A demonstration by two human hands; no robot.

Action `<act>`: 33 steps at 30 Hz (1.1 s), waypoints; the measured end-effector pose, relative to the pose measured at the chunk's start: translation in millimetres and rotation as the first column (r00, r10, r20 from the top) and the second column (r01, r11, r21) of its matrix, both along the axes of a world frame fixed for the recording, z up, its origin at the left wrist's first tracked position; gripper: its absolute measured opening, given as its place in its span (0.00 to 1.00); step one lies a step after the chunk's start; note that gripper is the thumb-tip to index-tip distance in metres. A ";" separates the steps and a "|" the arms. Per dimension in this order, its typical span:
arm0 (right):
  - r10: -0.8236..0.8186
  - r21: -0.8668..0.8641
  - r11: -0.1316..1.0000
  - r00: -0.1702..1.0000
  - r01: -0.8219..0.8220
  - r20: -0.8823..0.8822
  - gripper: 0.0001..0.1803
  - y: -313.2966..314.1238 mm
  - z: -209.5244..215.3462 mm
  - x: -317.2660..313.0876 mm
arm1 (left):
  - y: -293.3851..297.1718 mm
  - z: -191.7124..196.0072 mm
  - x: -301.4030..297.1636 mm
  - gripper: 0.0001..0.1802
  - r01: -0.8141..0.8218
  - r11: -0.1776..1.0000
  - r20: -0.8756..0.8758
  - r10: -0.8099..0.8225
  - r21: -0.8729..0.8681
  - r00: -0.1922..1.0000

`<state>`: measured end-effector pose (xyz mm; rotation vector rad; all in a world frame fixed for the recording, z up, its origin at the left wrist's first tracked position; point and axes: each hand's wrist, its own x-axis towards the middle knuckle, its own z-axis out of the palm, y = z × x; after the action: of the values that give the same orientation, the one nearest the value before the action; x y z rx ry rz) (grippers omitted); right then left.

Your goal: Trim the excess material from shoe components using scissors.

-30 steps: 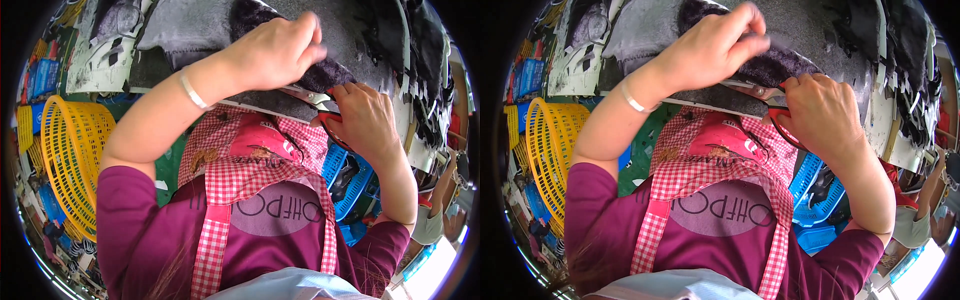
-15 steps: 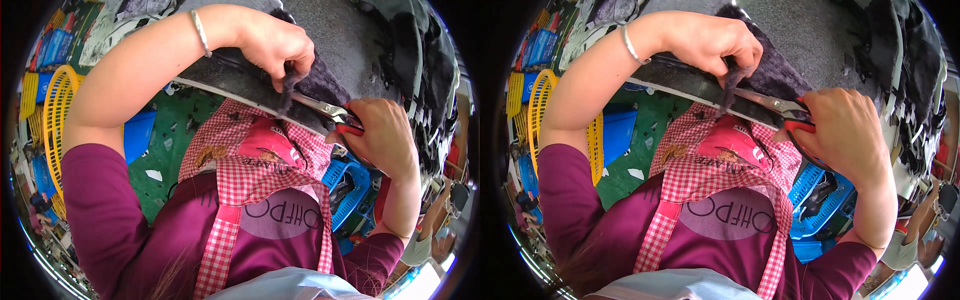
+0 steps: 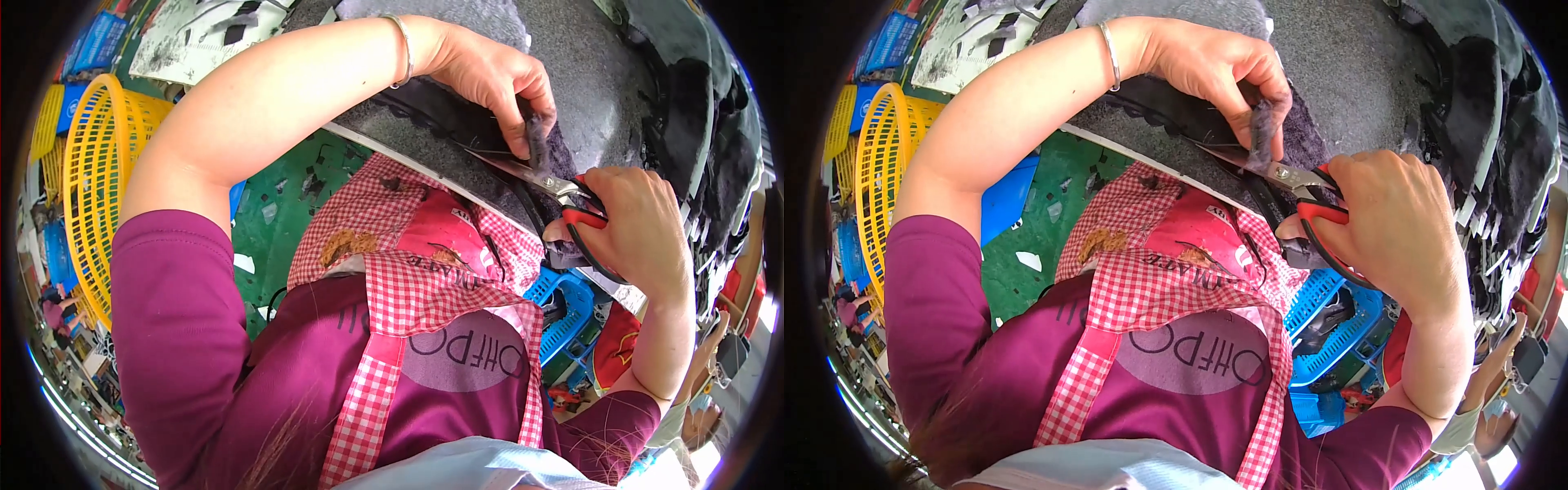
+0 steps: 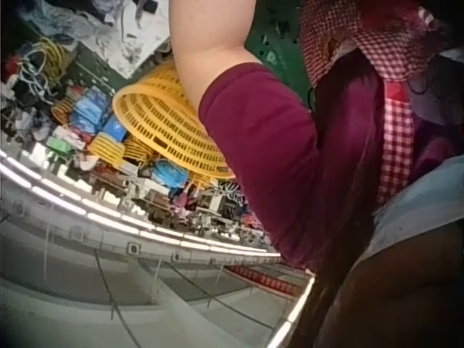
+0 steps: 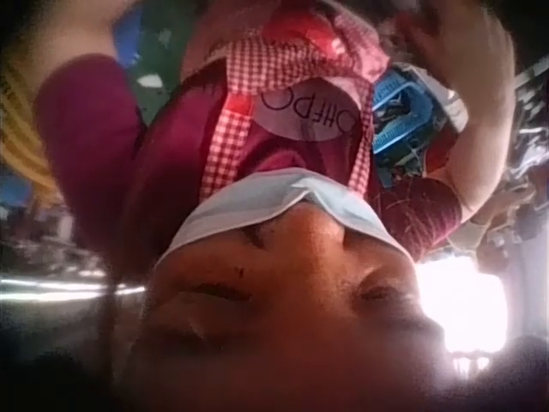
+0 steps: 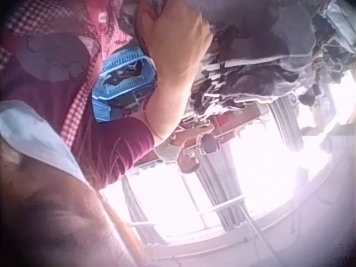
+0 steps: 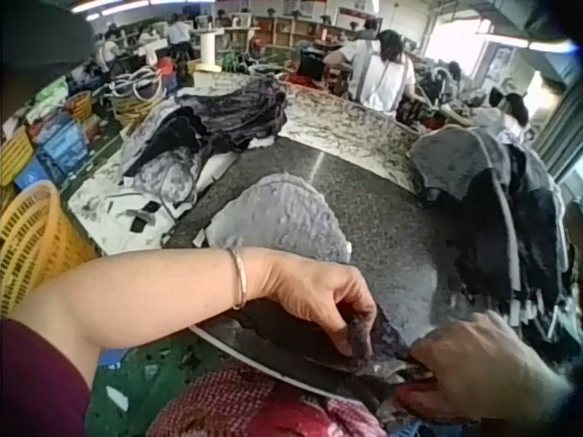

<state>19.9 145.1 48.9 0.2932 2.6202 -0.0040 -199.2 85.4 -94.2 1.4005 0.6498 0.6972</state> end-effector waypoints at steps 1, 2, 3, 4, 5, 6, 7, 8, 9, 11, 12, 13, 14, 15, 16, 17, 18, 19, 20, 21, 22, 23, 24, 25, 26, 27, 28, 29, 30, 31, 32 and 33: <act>-0.013 0.003 1.000 1.000 0.013 -0.007 0.19 -0.2 0.0 1.1 | 0.5 -2.5 0.3 0.11 0.001 1.000 0.004 -0.001 -0.001 1.000; -0.011 0.003 1.000 1.000 0.011 -0.007 0.19 -1.6 0.6 1.4 | -0.3 -4.1 0.3 0.12 -0.045 0.999 0.064 0.046 -0.020 0.997; -0.006 0.031 0.999 0.999 0.007 -0.032 0.19 -3.9 1.2 1.4 | -0.7 -5.3 -0.3 0.12 -0.090 0.995 0.122 0.094 -0.042 0.988; -0.001 0.060 0.998 0.998 0.004 -0.057 0.19 -5.9 1.6 0.9 | -1.7 -6.6 -1.2 0.12 -0.091 0.995 0.122 0.096 -0.042 0.988; -0.002 0.060 0.998 0.998 0.005 -0.056 0.19 -8.2 2.5 0.0 | -4.4 -5.0 -1.1 0.12 -0.135 0.990 0.150 0.140 -0.044 0.979; -0.003 0.078 0.997 0.998 0.007 -0.057 0.19 -10.5 3.6 -1.5 | -5.7 -4.1 -1.3 0.13 -0.178 0.983 0.179 0.184 -0.047 0.967; -0.003 0.097 0.995 0.998 0.009 -0.058 0.19 -11.8 4.2 -2.8 | -5.5 -4.4 -1.9 0.13 -0.179 0.983 0.179 0.184 -0.046 0.966; -0.004 0.098 0.995 0.998 0.010 -0.057 0.19 -12.7 3.3 -3.2 | -5.2 -5.3 -2.3 0.13 -0.193 0.978 0.218 0.206 -0.076 0.954; -0.001 0.101 0.995 0.996 0.010 -0.084 0.19 -13.8 0.9 -3.1 | -5.3 -6.2 -2.8 0.13 -0.208 0.972 0.257 0.229 -0.107 0.939; 0.004 0.106 0.994 0.994 0.008 -0.114 0.19 -14.6 -3.8 -1.2 | -5.5 -7.8 -1.5 0.12 -0.233 0.969 0.254 0.247 -0.084 0.935; -0.003 0.109 0.994 0.992 0.017 -0.130 0.20 -14.2 -6.0 1.3 | -5.9 -7.7 -0.9 0.12 -0.258 0.964 0.250 0.266 -0.062 0.931; -0.009 0.112 0.993 0.989 0.025 -0.146 0.20 -14.5 -8.7 3.4 | -6.8 -7.1 -0.9 0.12 -0.261 0.963 0.247 0.268 -0.059 0.931; -0.011 0.116 0.993 0.989 0.028 -0.148 0.20 -15.4 -12.3 5.5 | -6.5 -6.0 -0.4 0.12 -0.268 0.957 0.279 0.289 -0.112 0.916; -0.058 0.092 0.993 0.985 0.074 -0.164 0.21 -16.4 -16.8 7.8 | -6.1 -4.9 -0.2 0.12 -0.272 0.948 0.308 0.311 -0.165 0.899; -0.106 0.068 0.990 0.978 0.120 -0.179 0.21 -17.2 -20.2 9.8 | -5.8 -4.0 -0.5 0.12 -0.269 0.949 0.306 0.308 -0.162 0.901; -0.110 0.054 0.991 0.978 0.121 -0.179 0.21 -18.5 -22.6 11.4 | -6.8 -3.8 -0.4 0.11 -0.275 0.947 0.311 0.315 -0.167 0.897; -0.111 0.055 0.991 0.977 0.123 -0.184 0.21 -18.7 -27.1 13.4 | -6.9 -3.9 -0.1 0.10 -0.279 0.945 0.316 0.322 -0.173 0.893; -0.115 0.019 0.992 0.968 0.122 -0.223 0.22 -18.8 -32.5 15.7 | -6.2 -4.9 0.7 0.10 -0.278 0.945 0.311 0.319 -0.171 0.895; -0.121 -0.018 0.993 0.958 0.121 -0.261 0.22 -19.0 -36.9 17.4 | -5.7 -7.4 1.7 0.11 -0.284 0.949 0.345 0.316 -0.139 0.884; -0.108 -0.006 0.994 0.956 0.110 -0.273 0.23 -20.0 -38.9 18.0 | -5.0 -9.2 2.8 0.12 -0.291 0.951 0.378 0.310 -0.107 0.872; -0.113 -0.007 0.993 0.954 0.116 -0.279 0.23 -21.0 -40.9 18.9 | -4.4 -10.6 4.2 0.12 -0.287 0.952 0.372 0.305 -0.106 0.876; -0.113 -0.014 0.993 0.949 0.114 -0.295 0.24 -21.9 -43.1 19.7 | -4.5 -11.5 6.2 0.12 -0.297 0.952 0.372 0.303 -0.075 0.877; -0.114 -0.021 0.993 0.944 0.112 -0.310 0.25 -22.8 -44.7 19.9 | -4.0 -12.1 7.4 0.12 -0.306 0.951 0.373 0.300 -0.045 0.878; -0.119 -0.025 0.993 0.942 0.117 -0.314 0.25 -23.6 -46.1 19.0 | -2.9 -12.5 7.6 0.10 -0.289 0.956 0.376 0.286 -0.051 0.881; -0.112 0.001 0.993 0.945 0.118 -0.308 0.27 -23.7 -47.4 17.5 | -2.0 -12.3 7.8 0.10 -0.284 0.957 0.372 0.283 -0.053 0.884; -0.105 0.026 0.993 0.948 0.118 -0.302 0.28 -23.2 -48.7 16.6 | -1.8 -11.9 8.5 0.08 -0.272 0.961 0.373 0.271 -0.052 0.887; -0.110 0.023 0.992 0.946 0.123 -0.304 0.28 -21.9 -49.3 16.1 | -1.6 -11.7 9.4 0.06 -0.260 0.964 0.373 0.260 -0.050 0.891; -0.076 0.043 0.994 0.942 0.096 -0.328 0.30 -20.7 -49.1 15.6 | -1.8 -10.7 10.7 0.06 -0.257 0.965 0.371 0.258 -0.052 0.892; -0.042 0.064 0.996 0.936 0.068 -0.350 0.31 -19.3 -48.9 15.0 | -1.8 -9.4 12.2 0.07 -0.261 0.964 0.376 0.261 -0.052 0.889; -0.046 0.062 0.996 0.935 0.072 -0.352 0.31 -16.9 -48.7 14.2 | -1.3 -9.0 13.2 0.08 -0.264 0.963 0.382 0.264 -0.052 0.885; -0.005 0.083 0.996 0.932 0.037 -0.362 0.31 -13.9 -48.4 13.0 | -1.2 -9.4 13.2 0.08 -0.263 0.963 0.381 0.264 -0.055 0.886; 0.036 0.105 0.995 0.928 0.003 -0.371 0.31 -11.7 -48.7 12.6 | -1.2 -10.1 13.2 0.07 -0.274 0.961 0.376 0.268 -0.038 0.887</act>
<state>32.6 133.4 0.2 0.3341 3.0074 0.0909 -186.0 84.2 -104.3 1.1534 0.5355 1.1657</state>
